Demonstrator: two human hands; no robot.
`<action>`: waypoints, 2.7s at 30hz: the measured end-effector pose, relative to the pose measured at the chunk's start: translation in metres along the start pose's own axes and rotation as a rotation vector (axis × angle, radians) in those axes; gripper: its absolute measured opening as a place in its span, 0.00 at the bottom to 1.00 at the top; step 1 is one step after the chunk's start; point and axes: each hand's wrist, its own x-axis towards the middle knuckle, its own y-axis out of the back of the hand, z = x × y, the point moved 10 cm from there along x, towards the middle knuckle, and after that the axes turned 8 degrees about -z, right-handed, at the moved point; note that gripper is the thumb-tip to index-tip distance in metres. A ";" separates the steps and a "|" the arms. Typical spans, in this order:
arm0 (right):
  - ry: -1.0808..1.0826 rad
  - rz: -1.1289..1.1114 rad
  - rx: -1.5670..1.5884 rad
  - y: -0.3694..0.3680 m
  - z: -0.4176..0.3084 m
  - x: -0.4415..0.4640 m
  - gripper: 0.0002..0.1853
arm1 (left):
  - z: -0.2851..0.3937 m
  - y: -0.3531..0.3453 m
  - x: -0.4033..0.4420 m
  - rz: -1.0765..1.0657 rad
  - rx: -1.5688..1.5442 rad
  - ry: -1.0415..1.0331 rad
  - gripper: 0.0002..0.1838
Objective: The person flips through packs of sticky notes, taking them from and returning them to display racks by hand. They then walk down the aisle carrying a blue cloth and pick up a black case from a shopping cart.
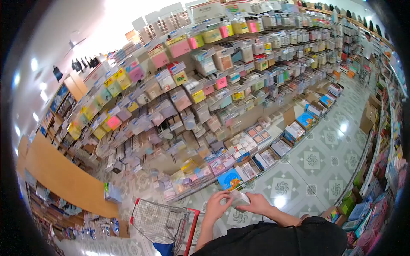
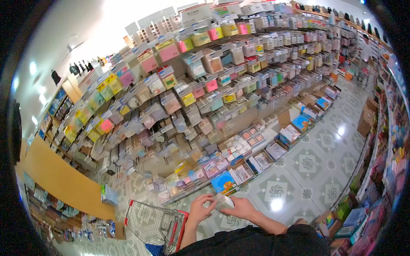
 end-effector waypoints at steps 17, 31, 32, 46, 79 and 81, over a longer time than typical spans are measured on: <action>-0.071 0.167 0.052 0.040 0.042 -0.028 0.34 | 0.041 -0.044 0.052 -0.088 0.027 -0.108 0.12; 0.045 0.057 -0.028 0.003 0.024 -0.001 0.30 | 0.002 -0.031 0.014 -0.178 0.083 -0.055 0.12; 0.054 0.046 -0.036 0.000 0.018 0.003 0.30 | -0.002 -0.028 0.009 -0.163 0.081 -0.048 0.12; 0.229 -0.136 -0.082 -0.055 -0.036 0.032 0.29 | -0.029 0.033 -0.064 0.141 0.009 0.078 0.10; 0.278 -0.312 -0.143 -0.097 -0.073 0.027 0.32 | -0.055 0.061 -0.103 -0.087 -0.150 0.049 0.12; 0.270 -0.304 -0.152 -0.094 -0.076 0.025 0.32 | -0.058 0.057 -0.101 -0.099 -0.126 0.058 0.12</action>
